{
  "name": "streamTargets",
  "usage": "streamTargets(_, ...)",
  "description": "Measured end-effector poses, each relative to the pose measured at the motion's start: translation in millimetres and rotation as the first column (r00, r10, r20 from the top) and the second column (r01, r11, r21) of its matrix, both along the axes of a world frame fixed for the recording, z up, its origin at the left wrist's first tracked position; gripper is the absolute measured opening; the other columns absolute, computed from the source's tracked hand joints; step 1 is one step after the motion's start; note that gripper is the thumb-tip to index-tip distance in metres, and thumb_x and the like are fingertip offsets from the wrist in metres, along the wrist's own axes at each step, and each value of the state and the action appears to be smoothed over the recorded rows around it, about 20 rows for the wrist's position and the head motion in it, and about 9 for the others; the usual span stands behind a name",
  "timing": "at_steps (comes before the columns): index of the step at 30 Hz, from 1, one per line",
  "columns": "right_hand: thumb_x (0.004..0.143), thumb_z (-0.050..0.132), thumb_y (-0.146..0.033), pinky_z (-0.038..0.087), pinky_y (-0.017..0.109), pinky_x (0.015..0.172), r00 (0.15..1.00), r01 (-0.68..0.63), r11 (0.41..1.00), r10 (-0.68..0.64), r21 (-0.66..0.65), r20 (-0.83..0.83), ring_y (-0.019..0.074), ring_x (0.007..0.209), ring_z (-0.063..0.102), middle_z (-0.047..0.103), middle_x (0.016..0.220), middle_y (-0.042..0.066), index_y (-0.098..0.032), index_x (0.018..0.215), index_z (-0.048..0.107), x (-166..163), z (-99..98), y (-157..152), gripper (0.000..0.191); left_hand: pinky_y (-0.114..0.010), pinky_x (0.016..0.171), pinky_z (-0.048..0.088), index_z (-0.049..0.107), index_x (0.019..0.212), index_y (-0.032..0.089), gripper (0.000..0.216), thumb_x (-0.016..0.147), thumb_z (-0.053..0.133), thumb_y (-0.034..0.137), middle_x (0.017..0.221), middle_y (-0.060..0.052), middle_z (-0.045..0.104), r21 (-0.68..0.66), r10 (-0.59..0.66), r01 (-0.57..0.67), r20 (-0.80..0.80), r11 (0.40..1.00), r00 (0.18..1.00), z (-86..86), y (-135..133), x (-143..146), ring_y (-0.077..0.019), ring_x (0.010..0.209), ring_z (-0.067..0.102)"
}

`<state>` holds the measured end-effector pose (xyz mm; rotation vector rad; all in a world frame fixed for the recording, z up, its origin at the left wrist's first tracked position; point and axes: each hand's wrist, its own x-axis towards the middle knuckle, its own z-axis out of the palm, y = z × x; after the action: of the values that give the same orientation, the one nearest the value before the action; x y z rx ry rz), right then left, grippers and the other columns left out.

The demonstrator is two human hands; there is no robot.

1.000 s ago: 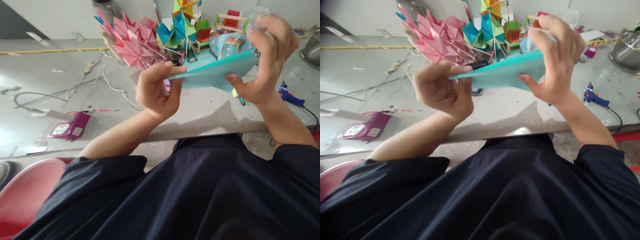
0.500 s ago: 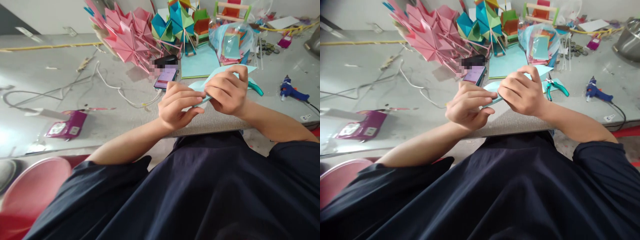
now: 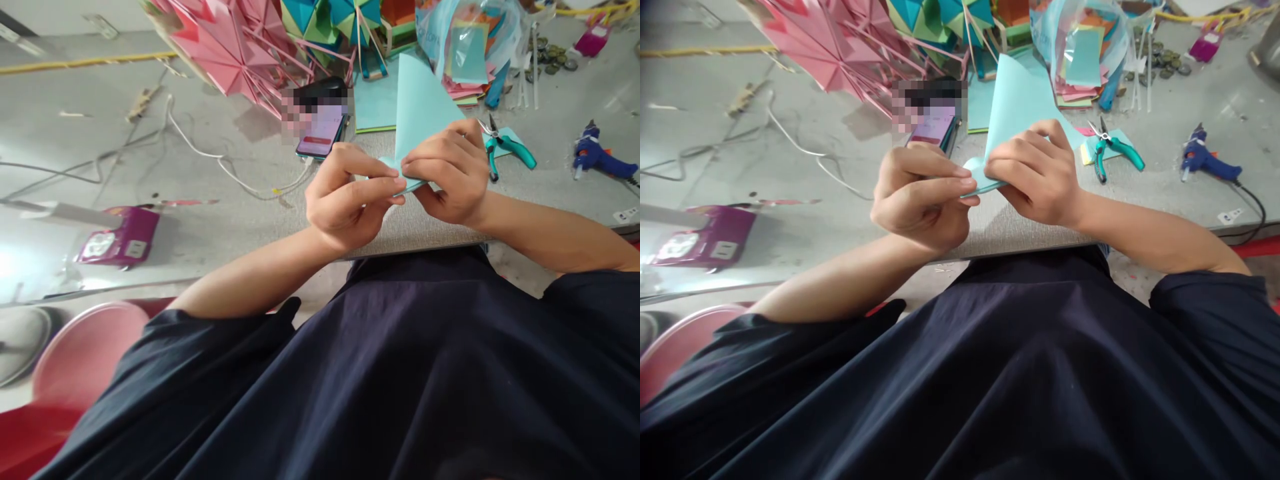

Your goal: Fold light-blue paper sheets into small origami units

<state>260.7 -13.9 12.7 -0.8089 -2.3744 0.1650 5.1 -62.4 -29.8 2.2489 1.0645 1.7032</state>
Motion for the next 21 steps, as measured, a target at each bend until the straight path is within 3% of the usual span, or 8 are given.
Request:
streamTargets(2, 0.139, 0.05, -0.072, 0.062, 0.061, 0.131, 0.994, -0.055, 0.976, 0.073, 0.209, -0.08, 0.0338, 0.134, 0.087, 0.089, 0.13, 0.007, -0.033, 0.132, 0.086, -2, -18.0, 14, 0.054, -0.058, 0.107, 0.069, 0.083, 0.108, 0.036, 0.056, 0.123, 0.076, 0.089, 0.102, -0.003, 0.07, 0.153, -0.012, 0.006, 0.037, 0.988, 0.999, -11.9, 17, 1, -0.0282, 0.099, 0.08)
streamTargets(5, 0.144, 0.041, -0.054, 0.065, 0.057, 0.113, 0.94, -0.091, 0.826, 0.255, 0.556, -0.225, 0.0235, 0.108, 0.09, 0.092, 0.122, 0.0, -0.03, 0.137, 0.084, -12, -33.3, 31, 0.05, -0.053, 0.091, 0.065, 0.081, 0.122, 0.038, 0.061, 0.119, 0.077, 0.099, 0.095, 0.0, 0.06, 0.523, -0.087, 0.038, 0.07, 0.851, 0.994, -29.7, 47, 1, -0.0242, 0.082, 0.071)
streamTargets(7, 0.143, 0.047, -0.043, 0.065, 0.05, 0.099, 0.887, -0.028, 0.724, 0.336, 0.689, -0.318, 0.0186, 0.095, 0.089, 0.092, 0.118, -0.004, -0.03, 0.138, 0.082, -18, -33.9, 36, 0.038, -0.053, 0.093, 0.063, 0.08, 0.123, 0.039, 0.062, 0.118, 0.077, 0.1, 0.093, 0.002, 0.058, 0.561, -0.08, 0.028, 0.068, 0.827, 0.994, -36.0, 58, 0, -0.0234, 0.08, 0.071)
streamTargets(9, 0.142, 0.051, -0.039, 0.066, 0.047, 0.093, 0.857, 0.013, 0.68, 0.37, 0.733, -0.359, 0.0171, 0.089, 0.087, 0.092, 0.116, -0.004, -0.029, 0.137, 0.082, -21, -31.7, 36, 0.033, -0.057, 0.097, 0.062, 0.077, 0.114, 0.036, 0.065, 0.117, 0.076, 0.101, 0.09, 0.002, 0.057, 0.481, 0.011, -0.038, 0.059, 0.876, 0.998, -37.6, 60, -4, -0.0252, 0.08, 0.074)
streamTargets(12, 0.144, 0.045, -0.044, 0.07, 0.051, 0.104, 0.898, -0.059, 0.748, 0.329, 0.662, -0.291, 0.0201, 0.1, 0.09, 0.093, 0.122, -0.002, -0.031, 0.14, 0.085, -15, -31.9, 35, 0.043, -0.06, 0.1, 0.061, 0.07, 0.099, 0.033, 0.071, 0.119, 0.07, 0.101, 0.083, 0.002, 0.057, 0.377, 0.12, -0.117, 0.017, 0.919, 0.993, -36.7, 58, -12, -0.0273, 0.08, 0.075)
streamTargets(15, 0.146, 0.034, -0.062, 0.071, 0.057, 0.12, 0.965, -0.132, 0.888, 0.218, 0.441, -0.148, 0.024, 0.118, 0.091, 0.092, 0.13, 0.003, -0.032, 0.141, 0.086, -6, -35.2, 32, 0.06, -0.058, 0.104, 0.058, 0.066, 0.094, 0.032, 0.069, 0.12, 0.075, 0.095, 0.079, 0.003, 0.06, 0.384, 0.083, -0.061, -0.042, 0.921, 0.996, -37.1, 61, -20, -0.0259, 0.08, 0.071)
streamTargets(17, 0.146, 0.029, -0.071, 0.071, 0.058, 0.125, 0.983, -0.133, 0.934, 0.167, 0.33, -0.079, 0.0255, 0.126, 0.09, 0.09, 0.133, 0.005, -0.031, 0.141, 0.085, -4, -36.6, 29, 0.069, -0.058, 0.108, 0.057, 0.065, 0.092, 0.031, 0.068, 0.119, 0.08, 0.092, 0.078, 0.003, 0.061, 0.383, 0.052, -0.024, -0.065, 0.924, 0.997, -37.5, 63, -21, -0.0254, 0.081, 0.071)
streamTargets(21, 0.146, 0.024, -0.072, 0.073, 0.052, 0.116, 0.946, -0.174, 0.878, 0.274, 0.446, -0.17, 0.0225, 0.122, 0.089, 0.086, 0.129, 0.004, -0.03, 0.143, 0.083, -11, -38.2, 28, 0.072, -0.064, 0.111, 0.058, 0.071, 0.099, 0.033, 0.065, 0.118, 0.077, 0.095, 0.086, 0.0, 0.064, 0.319, 0.062, -0.049, -0.031, 0.946, 0.998, -34.5, 53, -16, -0.0307, 0.093, 0.078)
